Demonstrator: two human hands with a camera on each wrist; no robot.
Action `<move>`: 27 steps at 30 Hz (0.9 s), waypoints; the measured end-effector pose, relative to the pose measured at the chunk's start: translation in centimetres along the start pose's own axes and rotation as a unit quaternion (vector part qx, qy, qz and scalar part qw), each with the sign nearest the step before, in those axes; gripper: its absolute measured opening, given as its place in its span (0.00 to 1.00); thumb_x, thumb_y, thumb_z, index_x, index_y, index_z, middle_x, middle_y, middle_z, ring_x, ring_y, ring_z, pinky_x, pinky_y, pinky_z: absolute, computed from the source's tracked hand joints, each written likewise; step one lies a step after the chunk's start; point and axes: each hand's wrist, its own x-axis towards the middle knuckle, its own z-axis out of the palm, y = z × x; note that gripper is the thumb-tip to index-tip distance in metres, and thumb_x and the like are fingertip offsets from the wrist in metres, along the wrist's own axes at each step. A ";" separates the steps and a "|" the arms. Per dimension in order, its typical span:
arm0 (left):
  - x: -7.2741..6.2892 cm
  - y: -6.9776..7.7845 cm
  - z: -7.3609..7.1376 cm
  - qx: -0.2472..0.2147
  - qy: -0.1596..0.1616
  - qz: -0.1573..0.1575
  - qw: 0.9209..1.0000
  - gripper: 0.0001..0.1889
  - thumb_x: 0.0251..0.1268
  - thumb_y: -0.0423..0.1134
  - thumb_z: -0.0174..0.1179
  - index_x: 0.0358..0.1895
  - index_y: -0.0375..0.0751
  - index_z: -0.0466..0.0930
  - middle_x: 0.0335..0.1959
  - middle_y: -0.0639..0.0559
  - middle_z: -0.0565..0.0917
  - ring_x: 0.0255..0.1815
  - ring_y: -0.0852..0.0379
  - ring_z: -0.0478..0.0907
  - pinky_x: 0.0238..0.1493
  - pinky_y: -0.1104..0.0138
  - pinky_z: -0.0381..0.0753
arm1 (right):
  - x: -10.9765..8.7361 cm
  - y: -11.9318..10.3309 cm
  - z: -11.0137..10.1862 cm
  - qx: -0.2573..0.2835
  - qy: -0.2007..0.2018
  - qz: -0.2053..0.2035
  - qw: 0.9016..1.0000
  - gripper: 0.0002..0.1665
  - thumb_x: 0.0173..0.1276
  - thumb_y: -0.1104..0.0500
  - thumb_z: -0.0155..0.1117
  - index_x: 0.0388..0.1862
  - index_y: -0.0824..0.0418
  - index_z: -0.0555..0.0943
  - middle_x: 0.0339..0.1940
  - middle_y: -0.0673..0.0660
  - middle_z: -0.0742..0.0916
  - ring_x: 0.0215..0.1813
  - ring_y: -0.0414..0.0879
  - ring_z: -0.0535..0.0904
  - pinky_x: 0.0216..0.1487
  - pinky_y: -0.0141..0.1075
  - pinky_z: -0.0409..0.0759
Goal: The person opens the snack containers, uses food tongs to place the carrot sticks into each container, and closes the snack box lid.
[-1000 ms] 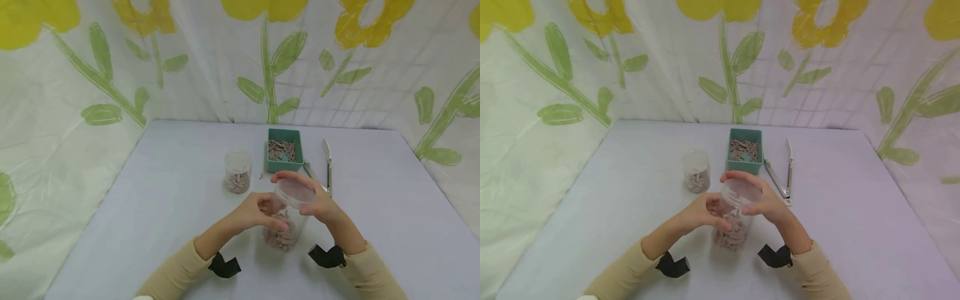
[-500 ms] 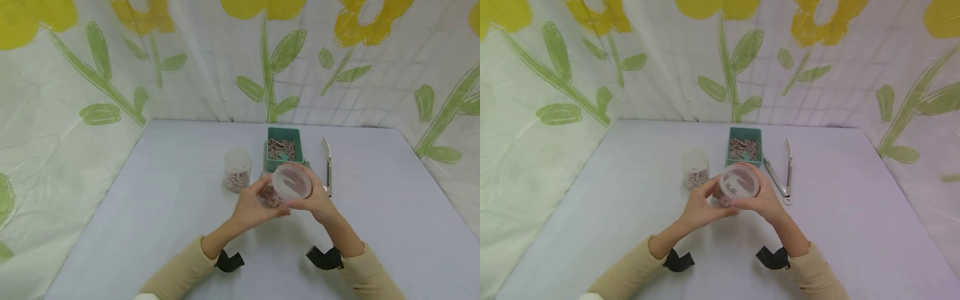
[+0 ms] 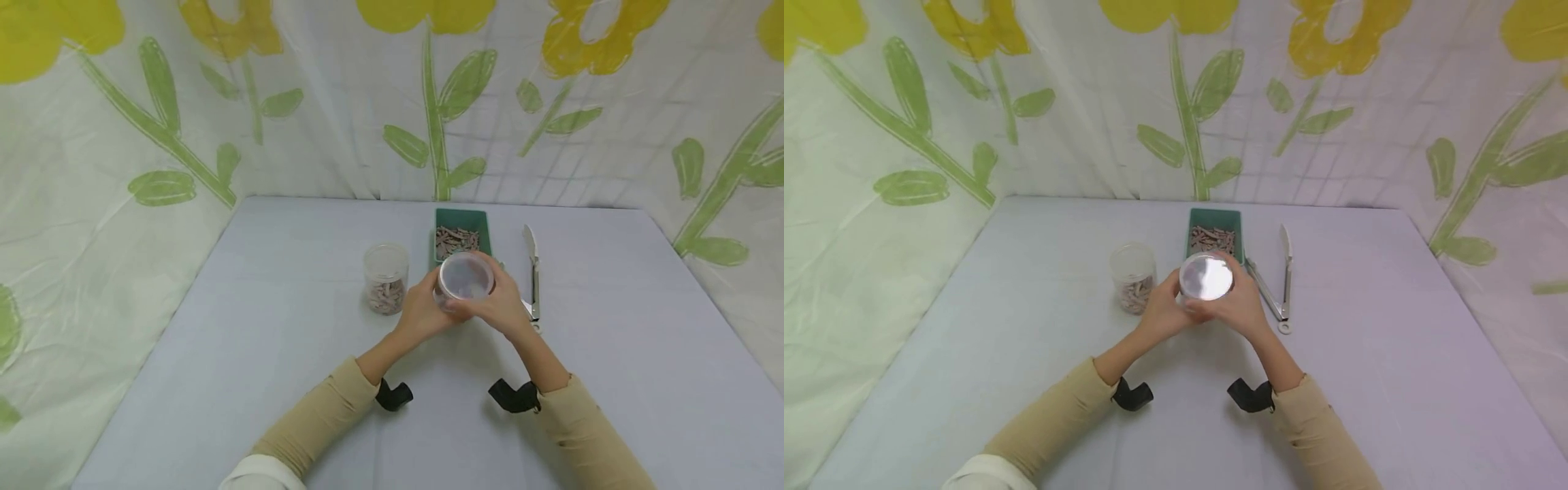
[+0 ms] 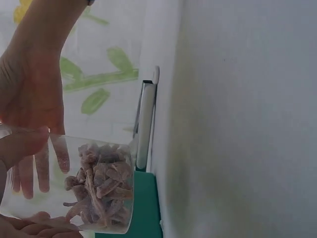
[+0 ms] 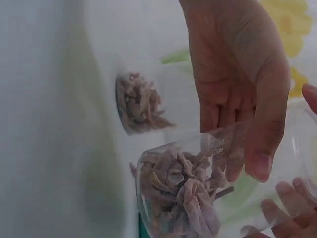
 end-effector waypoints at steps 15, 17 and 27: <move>1.5 -2.6 0.8 -0.065 -0.071 -0.114 0.989 0.43 0.50 0.33 0.74 0.69 0.30 0.62 0.59 0.36 0.77 0.58 0.43 0.75 0.56 0.56 0.76 | 2.1 3.4 0.3 0.019 -0.023 0.033 0.999 0.52 0.51 0.60 0.79 0.72 0.65 0.62 0.64 0.68 0.73 0.64 0.62 0.68 0.61 0.57 0.67; 1.8 -2.9 0.7 -0.071 -0.076 -0.122 0.987 0.42 0.50 0.34 0.74 0.70 0.31 0.62 0.60 0.38 0.77 0.59 0.44 0.75 0.58 0.56 0.75 | 2.3 3.5 0.3 0.027 -0.024 0.030 0.999 0.53 0.51 0.59 0.79 0.72 0.65 0.62 0.64 0.68 0.73 0.64 0.61 0.68 0.61 0.55 0.67; 0.3 -1.6 -0.2 -0.034 -0.079 -0.171 0.982 0.51 0.48 0.39 0.76 0.75 0.37 0.54 0.72 0.39 0.64 0.72 0.41 0.60 0.68 0.46 0.62 | 1.5 3.3 -1.2 0.055 -0.070 0.035 0.995 0.56 0.62 0.52 0.72 0.78 0.65 0.49 0.75 0.68 0.61 0.76 0.63 0.52 0.70 0.61 0.55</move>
